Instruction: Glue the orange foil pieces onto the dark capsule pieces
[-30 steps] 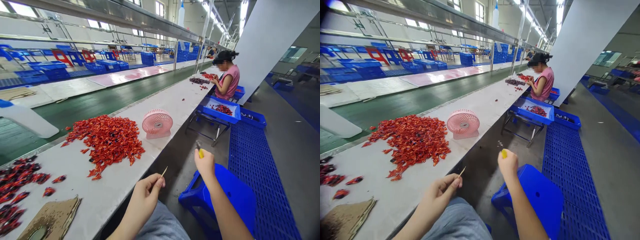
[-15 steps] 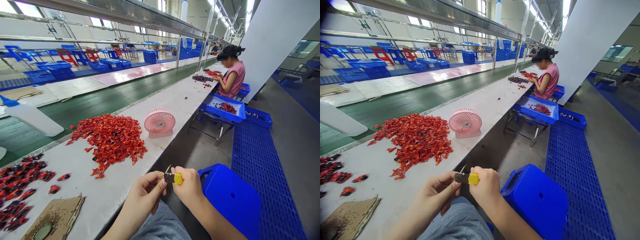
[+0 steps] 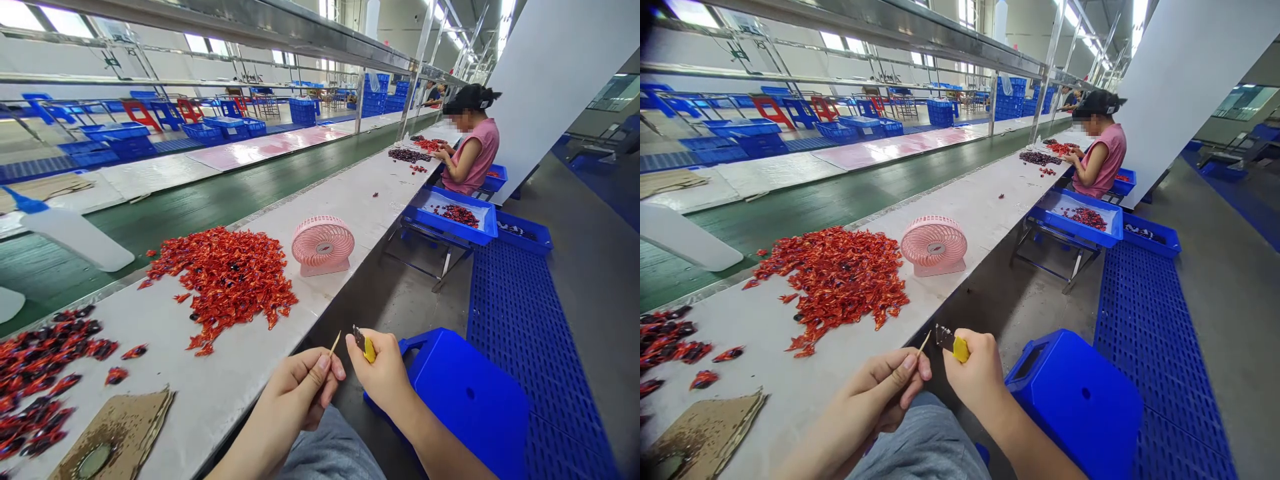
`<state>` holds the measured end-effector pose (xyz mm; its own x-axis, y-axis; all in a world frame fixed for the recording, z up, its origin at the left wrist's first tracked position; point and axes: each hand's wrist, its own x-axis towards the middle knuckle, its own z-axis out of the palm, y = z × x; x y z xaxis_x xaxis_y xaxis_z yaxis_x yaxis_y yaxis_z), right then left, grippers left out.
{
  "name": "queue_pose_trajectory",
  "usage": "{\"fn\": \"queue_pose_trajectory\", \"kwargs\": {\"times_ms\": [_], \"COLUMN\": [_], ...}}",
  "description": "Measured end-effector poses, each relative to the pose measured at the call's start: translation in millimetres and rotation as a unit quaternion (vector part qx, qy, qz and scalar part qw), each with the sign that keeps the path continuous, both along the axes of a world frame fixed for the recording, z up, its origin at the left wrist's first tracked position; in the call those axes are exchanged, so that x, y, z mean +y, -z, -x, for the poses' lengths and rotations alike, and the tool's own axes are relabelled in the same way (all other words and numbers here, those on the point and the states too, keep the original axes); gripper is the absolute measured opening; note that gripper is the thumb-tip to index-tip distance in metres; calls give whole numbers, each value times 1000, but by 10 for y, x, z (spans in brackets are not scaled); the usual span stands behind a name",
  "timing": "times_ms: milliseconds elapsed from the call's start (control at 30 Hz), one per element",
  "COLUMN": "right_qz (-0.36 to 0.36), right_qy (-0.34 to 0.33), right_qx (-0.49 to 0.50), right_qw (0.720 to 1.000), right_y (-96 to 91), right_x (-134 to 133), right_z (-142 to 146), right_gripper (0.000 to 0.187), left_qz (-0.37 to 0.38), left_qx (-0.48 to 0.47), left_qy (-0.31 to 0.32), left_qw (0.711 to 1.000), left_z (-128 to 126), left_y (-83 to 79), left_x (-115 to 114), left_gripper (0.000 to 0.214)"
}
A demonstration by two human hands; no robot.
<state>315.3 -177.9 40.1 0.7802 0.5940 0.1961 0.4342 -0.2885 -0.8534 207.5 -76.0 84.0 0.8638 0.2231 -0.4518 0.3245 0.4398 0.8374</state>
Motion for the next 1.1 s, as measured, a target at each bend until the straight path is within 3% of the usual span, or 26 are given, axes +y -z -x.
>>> {"fn": "queue_pose_trajectory", "kwargs": {"times_ms": [133,267,333,433,567,667,800,833,967,1100], "right_qz": [-76,-167,-182,-191,-195,-205,-271,-263,-170,-77], "right_qy": [-24,-120,-140,-116,-95,-73,48,44,-63,-169], "right_qx": [110,255,293,297,288,304,247,233,251,262], "right_qw": [991,945,928,928,933,928,929,935,951,947], "right_y": [-32,-97,-149,-216,-261,-317,-482,-534,-709,-742], "right_x": [38,94,121,166,246,275,289,315,544,895], "right_z": [11,21,43,105,181,127,-121,-182,-249,-99], "right_gripper": [43,47,44,38,34,37,40,40,43,42], "left_qz": [-26,-125,-221,-358,-435,-440,-395,-373,-287,-226], "left_qx": [3,-32,-64,-86,-98,-95,-86,-93,-126,-155], "left_qy": [6,7,-3,-17,-12,-27,-90,-111,-201,-221], "left_qw": [1000,992,973,930,895,892,910,916,928,936], "left_z": [6,33,65,129,225,303,412,438,582,872], "left_y": [-21,35,77,107,64,19,-12,-17,-40,-90], "left_x": [-7,0,15,52,123,187,314,358,571,737], "left_gripper": [58,58,53,44,35,33,32,31,39,58]}}
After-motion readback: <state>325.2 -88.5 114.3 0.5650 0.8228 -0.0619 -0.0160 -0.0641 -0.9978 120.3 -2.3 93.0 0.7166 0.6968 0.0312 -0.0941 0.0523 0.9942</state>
